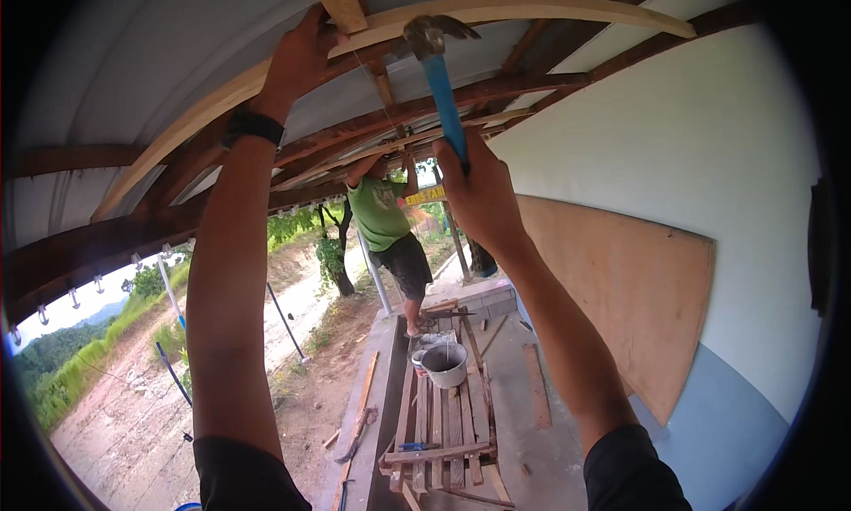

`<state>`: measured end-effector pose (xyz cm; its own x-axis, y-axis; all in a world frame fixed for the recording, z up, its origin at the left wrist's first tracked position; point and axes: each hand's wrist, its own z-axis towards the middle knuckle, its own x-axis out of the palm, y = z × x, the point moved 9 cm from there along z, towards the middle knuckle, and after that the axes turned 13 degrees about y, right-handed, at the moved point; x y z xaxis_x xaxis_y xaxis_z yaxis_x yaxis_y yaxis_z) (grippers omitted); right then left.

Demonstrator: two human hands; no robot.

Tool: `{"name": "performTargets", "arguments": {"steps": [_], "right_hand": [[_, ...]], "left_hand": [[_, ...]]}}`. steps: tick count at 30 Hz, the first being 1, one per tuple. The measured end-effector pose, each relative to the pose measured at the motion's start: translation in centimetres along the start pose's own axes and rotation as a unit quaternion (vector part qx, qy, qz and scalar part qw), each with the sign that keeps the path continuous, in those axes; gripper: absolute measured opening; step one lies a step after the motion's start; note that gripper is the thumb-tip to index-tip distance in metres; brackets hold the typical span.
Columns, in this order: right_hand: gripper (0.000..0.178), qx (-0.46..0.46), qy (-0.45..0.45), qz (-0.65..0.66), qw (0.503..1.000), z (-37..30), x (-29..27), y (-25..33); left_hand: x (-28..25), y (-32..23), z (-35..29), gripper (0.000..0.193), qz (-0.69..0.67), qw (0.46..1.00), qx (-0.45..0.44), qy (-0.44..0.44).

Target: The person holds a wooden beam against the ceiling structure with one hand and hammers a nail into it using a hammer, securing the rafter to the roof frame.

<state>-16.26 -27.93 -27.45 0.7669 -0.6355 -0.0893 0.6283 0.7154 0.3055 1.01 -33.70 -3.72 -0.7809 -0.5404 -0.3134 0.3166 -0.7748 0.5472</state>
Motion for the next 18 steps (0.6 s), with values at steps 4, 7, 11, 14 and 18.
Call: {"name": "performTargets", "arguments": {"steps": [4,7,11,14,18], "right_hand": [[0.024,0.039,0.03,-0.033,0.998,-6.0,-0.2,-2.7],[0.025,0.093,0.058,-0.049,0.993,-9.3,-0.5,-4.1],[0.025,0.08,0.065,-0.077,0.992,-11.2,-1.5,-3.8],[0.025,0.103,0.078,-0.053,0.99,-11.5,-2.1,-4.1],[0.026,0.11,0.087,-0.017,0.99,-10.5,-3.2,-2.1]], "left_hand": [[0.8,1.5,-1.8,0.064,0.043,0.998,-0.044,0.015],[-0.1,1.6,-3.4,0.065,0.02,0.998,-0.06,0.002],[-1.3,1.8,-2.7,0.066,-0.026,0.996,-0.079,0.016],[-2.0,1.2,-2.0,0.066,0.013,0.995,-0.098,0.031],[-2.5,1.2,-3.7,0.058,0.235,0.96,-0.145,0.035]]}}
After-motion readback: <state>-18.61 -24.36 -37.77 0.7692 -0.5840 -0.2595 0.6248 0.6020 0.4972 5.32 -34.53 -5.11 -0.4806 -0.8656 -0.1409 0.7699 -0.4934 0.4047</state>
